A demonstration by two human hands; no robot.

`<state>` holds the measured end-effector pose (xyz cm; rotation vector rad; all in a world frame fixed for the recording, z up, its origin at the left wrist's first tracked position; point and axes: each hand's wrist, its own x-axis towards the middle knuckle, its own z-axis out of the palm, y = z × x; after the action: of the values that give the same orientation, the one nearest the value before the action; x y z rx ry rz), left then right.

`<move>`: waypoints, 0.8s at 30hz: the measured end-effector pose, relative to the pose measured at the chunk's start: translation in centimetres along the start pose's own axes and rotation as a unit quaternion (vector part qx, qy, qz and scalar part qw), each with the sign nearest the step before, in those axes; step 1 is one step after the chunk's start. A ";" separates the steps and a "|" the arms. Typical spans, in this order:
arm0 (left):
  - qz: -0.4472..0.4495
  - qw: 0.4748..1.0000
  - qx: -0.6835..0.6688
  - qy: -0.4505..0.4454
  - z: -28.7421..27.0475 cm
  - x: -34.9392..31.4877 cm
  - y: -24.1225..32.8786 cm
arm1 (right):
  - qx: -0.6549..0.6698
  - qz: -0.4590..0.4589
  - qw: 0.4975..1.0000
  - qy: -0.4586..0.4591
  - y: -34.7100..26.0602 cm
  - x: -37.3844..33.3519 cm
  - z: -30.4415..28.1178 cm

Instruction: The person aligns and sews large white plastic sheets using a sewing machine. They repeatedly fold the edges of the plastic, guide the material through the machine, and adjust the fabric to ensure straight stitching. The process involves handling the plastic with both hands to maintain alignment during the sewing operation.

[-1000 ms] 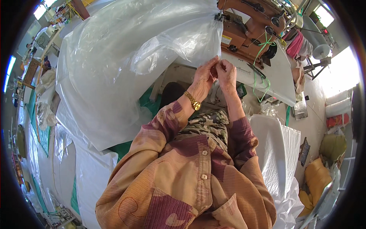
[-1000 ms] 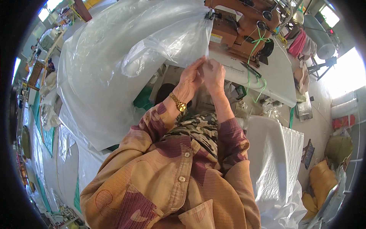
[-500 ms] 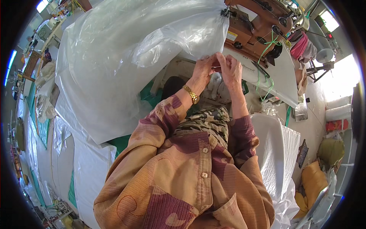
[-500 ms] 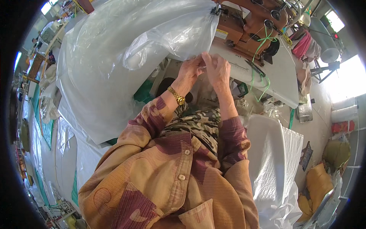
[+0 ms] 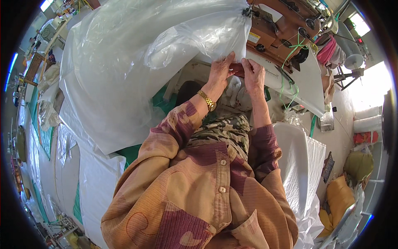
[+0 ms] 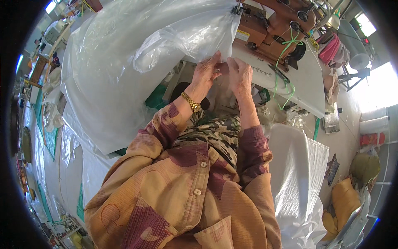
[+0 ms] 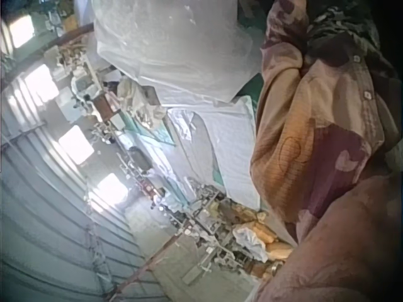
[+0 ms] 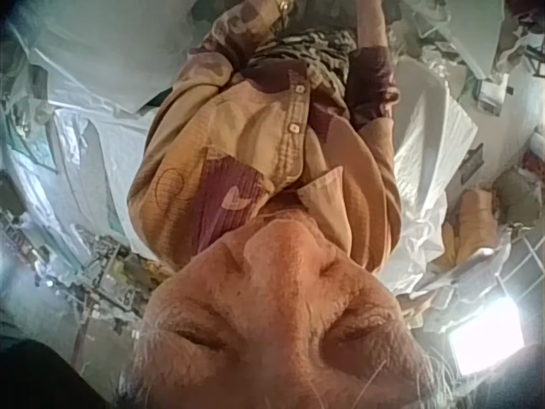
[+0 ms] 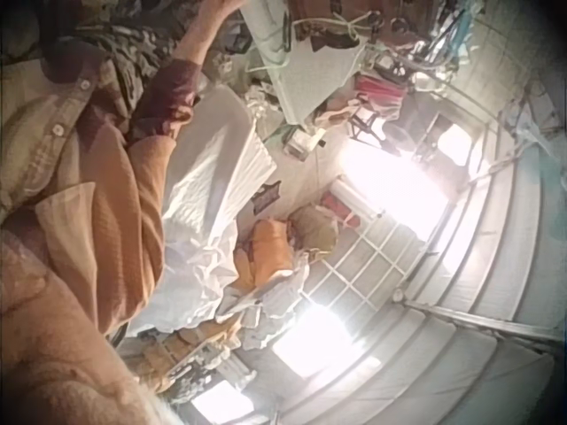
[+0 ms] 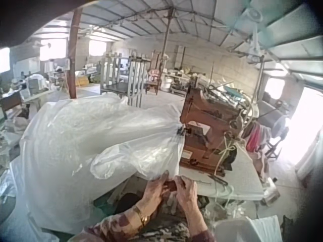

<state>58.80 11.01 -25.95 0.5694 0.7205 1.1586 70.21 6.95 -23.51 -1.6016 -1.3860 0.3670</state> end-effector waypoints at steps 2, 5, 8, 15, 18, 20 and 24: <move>0.005 1.000 -0.002 -0.001 -0.1 0.2 -0.1 | 0.018 0.011 1.000 -0.011 -0.1 0.0 -0.1; 0.042 0.999 0.007 -0.028 -0.6 0.8 -0.5 | -0.013 -0.013 1.000 -0.007 0.4 0.0 0.2; 0.060 0.996 0.044 -0.040 -0.8 1.0 -0.3 | -0.098 -0.054 0.994 0.016 -0.9 -0.6 0.1; 0.154 0.983 0.065 -0.081 -0.1 0.1 0.7 | -0.245 -0.268 0.929 0.071 -2.4 -0.2 -0.4; 0.167 0.979 0.070 -0.097 -0.3 0.1 1.0 | -0.260 -0.303 0.917 0.025 -2.5 0.2 -1.2; 0.171 0.975 0.073 -0.125 -0.7 0.3 1.1 | -0.257 -0.318 0.913 0.010 -2.4 0.4 -1.4; 0.093 0.988 0.060 -0.104 -0.9 0.3 1.1 | -0.268 -0.342 0.900 -0.009 -2.4 0.1 -1.7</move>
<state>57.49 11.68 -25.76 0.8603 0.5673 1.2116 70.06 6.00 -20.68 -1.3863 -2.0705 -0.4611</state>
